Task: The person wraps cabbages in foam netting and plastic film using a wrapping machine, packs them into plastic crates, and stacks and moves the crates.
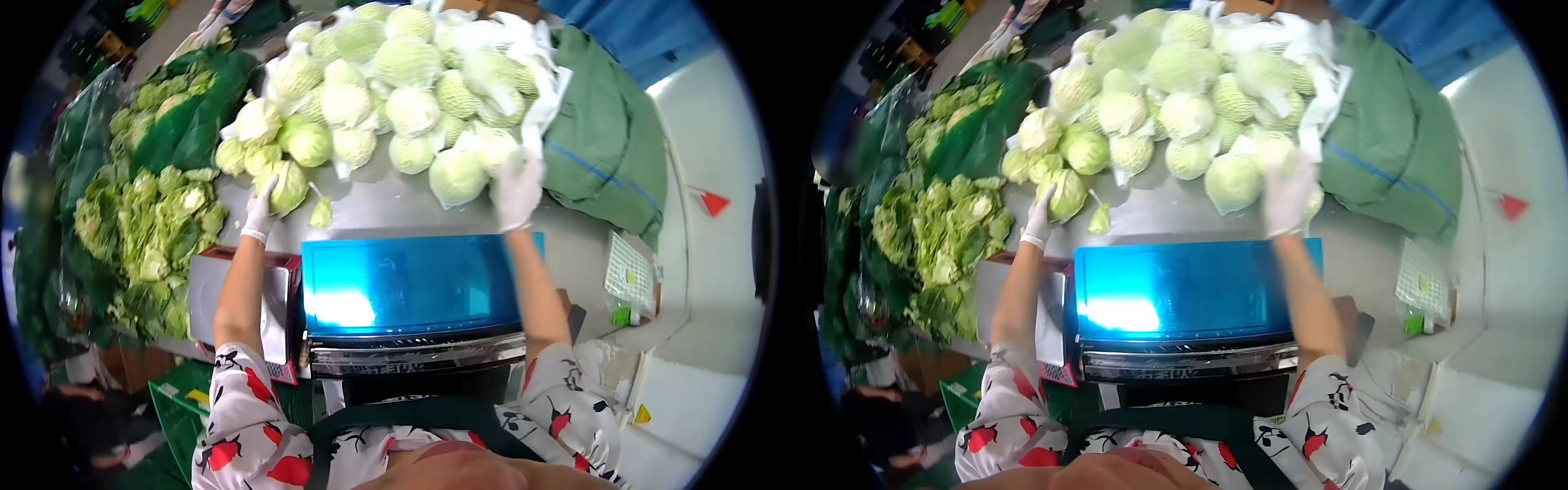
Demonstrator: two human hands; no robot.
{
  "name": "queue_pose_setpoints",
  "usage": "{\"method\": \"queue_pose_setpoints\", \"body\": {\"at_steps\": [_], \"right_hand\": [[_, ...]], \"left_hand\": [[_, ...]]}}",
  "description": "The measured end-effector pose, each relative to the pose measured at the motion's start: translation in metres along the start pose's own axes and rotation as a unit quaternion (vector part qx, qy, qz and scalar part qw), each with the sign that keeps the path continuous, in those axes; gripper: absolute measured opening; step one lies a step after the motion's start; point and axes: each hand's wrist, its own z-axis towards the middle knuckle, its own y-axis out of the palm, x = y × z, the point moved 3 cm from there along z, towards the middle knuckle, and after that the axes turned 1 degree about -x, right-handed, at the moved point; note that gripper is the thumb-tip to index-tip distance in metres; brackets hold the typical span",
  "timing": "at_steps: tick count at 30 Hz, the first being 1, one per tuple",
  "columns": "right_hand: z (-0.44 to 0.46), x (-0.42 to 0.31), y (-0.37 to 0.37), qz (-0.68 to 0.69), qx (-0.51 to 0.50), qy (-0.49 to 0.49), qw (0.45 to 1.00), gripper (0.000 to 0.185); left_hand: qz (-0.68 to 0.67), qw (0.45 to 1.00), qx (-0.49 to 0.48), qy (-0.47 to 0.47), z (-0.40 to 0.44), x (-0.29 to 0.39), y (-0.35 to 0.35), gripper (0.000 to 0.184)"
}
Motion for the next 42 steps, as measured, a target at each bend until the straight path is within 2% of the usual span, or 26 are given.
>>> {"method": "queue_pose_setpoints", "body": {"at_steps": [1, 2, 3, 5, 8, 11, 13, 15, 17, 19, 22, 25, 26, 27, 29, 30, 31, 32, 33, 34, 36, 37, 38, 39, 41, 42], "right_hand": [[0.033, 0.016, -0.007, -0.033, 0.018, 0.017, 0.999, 0.040], [0.058, 0.030, -0.014, -0.056, 0.015, 0.056, 0.997, 0.041], [0.077, 0.112, 0.004, -0.193, 0.160, 0.035, 0.968, 0.047], [0.103, 0.166, 0.018, -0.164, 0.066, 0.222, 0.959, 0.054], [0.100, 0.181, 0.031, 0.054, 0.000, 0.232, 0.971, 0.054], [0.089, 0.147, 0.004, -0.105, 0.061, 0.155, 0.980, 0.040], [0.077, 0.123, -0.020, -0.004, 0.076, 0.110, 0.991, 0.032], [0.060, 0.076, -0.052, -0.072, 0.072, 0.000, 0.995, 0.032], [0.036, 0.009, -0.084, -0.003, 0.035, -0.046, 0.998, 0.029], [0.010, -0.043, -0.121, 0.027, 0.024, -0.114, 0.993, 0.028], [-0.031, -0.119, -0.168, -0.059, -0.062, -0.290, 0.953, 0.032], [-0.094, -0.187, -0.181, -0.060, -0.223, -0.457, 0.859, 0.040], [-0.113, -0.203, -0.185, -0.026, -0.231, -0.472, 0.850, 0.041], [-0.125, -0.212, -0.191, 0.018, -0.222, -0.455, 0.862, 0.041], [-0.145, -0.192, -0.191, 0.186, -0.181, -0.194, 0.946, 0.037], [-0.147, -0.192, -0.192, 0.229, -0.194, -0.142, 0.943, 0.035], [-0.146, -0.193, -0.192, 0.270, -0.206, -0.089, 0.936, 0.034], [-0.146, -0.192, -0.191, 0.310, -0.217, -0.034, 0.925, 0.033], [-0.144, -0.182, -0.188, 0.441, -0.250, 0.047, 0.861, 0.031], [-0.136, -0.166, -0.183, 0.558, -0.277, 0.126, 0.772, 0.030], [-0.132, -0.141, -0.173, 0.724, -0.316, 0.225, 0.571, 0.027], [-0.152, -0.166, -0.174, 0.786, -0.246, 0.320, 0.469, 0.018], [-0.171, -0.165, -0.168, 0.716, -0.291, 0.220, 0.595, 0.020], [-0.189, -0.163, -0.161, 0.624, -0.325, 0.113, 0.702, 0.022], [-0.219, -0.187, -0.166, 0.347, -0.322, 0.043, 0.880, 0.021], [-0.231, -0.193, -0.163, 0.412, -0.312, 0.060, 0.854, 0.015]], "left_hand": [[-0.096, 0.991, -0.039, -0.081, -0.017, 0.005, -0.001, 0.081], [-0.136, 0.984, -0.075, -0.091, -0.023, 0.005, -0.006, 0.070], [-0.143, 0.983, -0.099, -0.053, -0.036, 0.014, -0.005, 0.068], [-0.102, 0.982, -0.147, 0.054, -0.077, 0.037, 0.010, 0.069], [0.068, 0.961, -0.178, 0.201, -0.154, 0.066, 0.052, 0.078], [0.107, 0.913, -0.258, 0.298, -0.229, 0.068, 0.117, 0.098], [0.173, 0.892, -0.272, 0.317, -0.266, 0.050, 0.144, 0.102], [0.211, 0.870, -0.270, 0.354, -0.293, 0.032, 0.166, 0.105], [0.273, 0.854, -0.250, 0.366, -0.317, 0.035, 0.173, 0.110], [0.296, 0.857, -0.268, 0.325, -0.328, 0.039, 0.177, 0.108], [0.398, 0.750, -0.145, 0.508, -0.366, 0.075, 0.169, 0.100], [0.417, 0.686, -0.192, 0.564, -0.422, 0.107, 0.184, 0.092], [0.405, 0.671, -0.133, 0.607, -0.435, 0.118, 0.185, 0.071], [0.434, 0.689, -0.183, 0.552, -0.434, 0.111, 0.187, 0.061], [0.482, 0.712, -0.278, 0.428, -0.434, 0.086, 0.186, 0.043], [0.356, 0.688, -0.168, 0.610, -0.451, 0.091, 0.178, 0.017], [0.336, 0.723, -0.220, 0.562, -0.468, 0.099, 0.171, 0.018], [0.245, 0.759, -0.355, 0.488, -0.472, 0.090, 0.166, 0.016], [0.146, 0.770, -0.477, 0.397, -0.473, 0.078, 0.162, 0.014], [0.147, 0.770, -0.521, 0.337, -0.473, 0.071, 0.157, 0.026], [0.005, 0.852, -0.449, 0.269, -0.479, 0.083, 0.148, 0.035], [-0.067, 0.882, -0.407, 0.230, -0.482, 0.086, 0.142, 0.040], [0.003, 0.869, -0.415, 0.268, -0.474, 0.078, 0.137, 0.058], [0.029, 0.868, -0.382, 0.316, -0.474, 0.068, 0.136, 0.062], [0.079, 0.855, -0.311, 0.407, -0.484, 0.049, 0.141, 0.069], [0.049, 0.863, -0.351, 0.360, -0.490, 0.045, 0.142, 0.077]]}}
